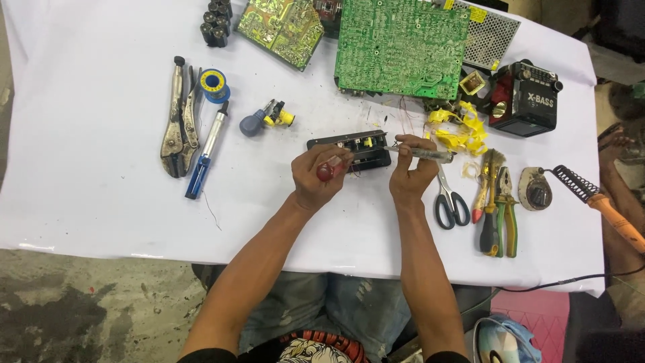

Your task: A person uses a soldering iron and a screwdriver to repair or assemble connections on an electronic component at a workbench.

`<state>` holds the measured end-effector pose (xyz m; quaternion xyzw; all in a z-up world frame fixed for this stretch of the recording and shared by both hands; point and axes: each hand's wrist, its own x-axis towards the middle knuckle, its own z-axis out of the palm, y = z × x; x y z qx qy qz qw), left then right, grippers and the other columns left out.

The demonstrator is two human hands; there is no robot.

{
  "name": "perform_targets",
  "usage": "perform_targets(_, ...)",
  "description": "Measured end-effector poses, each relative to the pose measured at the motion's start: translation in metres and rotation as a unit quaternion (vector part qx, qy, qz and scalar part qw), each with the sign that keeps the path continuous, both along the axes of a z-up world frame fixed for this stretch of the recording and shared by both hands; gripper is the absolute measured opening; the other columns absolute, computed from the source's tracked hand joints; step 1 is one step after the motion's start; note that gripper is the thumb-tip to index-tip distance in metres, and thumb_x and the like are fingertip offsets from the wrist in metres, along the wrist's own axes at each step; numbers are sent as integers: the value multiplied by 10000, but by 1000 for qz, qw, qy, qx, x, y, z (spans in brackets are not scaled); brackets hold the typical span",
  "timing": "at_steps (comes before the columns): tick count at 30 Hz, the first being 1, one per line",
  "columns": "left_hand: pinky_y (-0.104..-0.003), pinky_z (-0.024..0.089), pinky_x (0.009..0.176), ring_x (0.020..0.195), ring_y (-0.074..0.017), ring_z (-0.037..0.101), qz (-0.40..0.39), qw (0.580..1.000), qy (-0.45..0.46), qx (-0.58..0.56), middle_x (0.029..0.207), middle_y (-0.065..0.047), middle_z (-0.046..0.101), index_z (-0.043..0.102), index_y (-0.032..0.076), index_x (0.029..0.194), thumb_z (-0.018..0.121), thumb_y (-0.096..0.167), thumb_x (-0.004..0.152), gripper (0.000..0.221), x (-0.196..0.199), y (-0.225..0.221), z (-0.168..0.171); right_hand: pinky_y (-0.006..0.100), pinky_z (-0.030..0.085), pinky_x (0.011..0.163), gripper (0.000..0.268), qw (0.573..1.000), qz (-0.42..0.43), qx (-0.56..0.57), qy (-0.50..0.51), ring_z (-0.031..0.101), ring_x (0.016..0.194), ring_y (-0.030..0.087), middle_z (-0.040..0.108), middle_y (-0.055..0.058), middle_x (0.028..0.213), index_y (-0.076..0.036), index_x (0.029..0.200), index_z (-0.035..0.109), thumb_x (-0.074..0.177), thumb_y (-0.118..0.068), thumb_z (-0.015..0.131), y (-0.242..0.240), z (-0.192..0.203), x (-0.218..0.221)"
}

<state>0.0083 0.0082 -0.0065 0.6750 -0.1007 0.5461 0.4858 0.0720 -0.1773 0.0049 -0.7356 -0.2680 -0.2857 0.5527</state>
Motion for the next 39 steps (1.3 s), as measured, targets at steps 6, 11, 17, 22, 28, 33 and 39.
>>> perform_targets(6,-426,655,663,711,-319,765,-22,1000,21,-6,869,-125,763,760,73,922,889,63,814,169,0,0,-1,459,515,958,254,1000,13,-2,-6,710,947,333,619,93,860,-48,997,524,1108,-276,528,3,2,-3)
perform_targets(11,-405,649,653,721,-323,766,-12,1000,15,-15,881,-128,765,758,67,945,864,102,855,143,1,0,-4,473,504,969,240,1000,6,0,0,709,966,351,600,100,865,-46,1006,521,1111,-262,507,2,-1,-2)
perform_targets(17,-429,656,676,750,-343,763,34,999,31,25,890,-142,747,745,59,971,878,84,825,199,-2,-6,1,484,494,989,217,1000,9,0,-1,704,998,360,587,102,883,-40,1024,511,1111,-239,500,3,-7,0)
perform_targets(22,-397,657,682,755,-322,760,27,998,46,39,877,-149,732,735,54,957,906,114,809,234,-3,-3,5,484,493,989,267,1000,27,5,13,708,980,359,577,95,862,-38,1012,501,1112,-286,497,6,-9,-1)
perform_targets(28,-372,644,657,734,-290,759,48,999,18,15,853,-90,729,747,78,939,850,159,880,144,0,-6,6,489,493,988,253,1000,4,-16,-15,708,990,375,586,120,874,-27,994,503,1108,-252,516,2,-7,0)
perform_targets(33,-340,639,655,723,-252,743,45,999,13,16,836,-75,707,743,99,953,804,193,930,115,-2,-3,9,480,500,972,254,1000,17,4,-26,707,967,360,582,104,851,-21,998,502,1105,-248,540,9,-3,-3)
perform_targets(39,-345,642,648,720,-248,743,33,999,28,17,843,-47,698,735,111,967,753,205,969,96,-4,-6,17,482,514,950,252,999,19,7,-37,707,930,368,589,123,834,-18,983,515,1102,-238,549,5,-13,2)
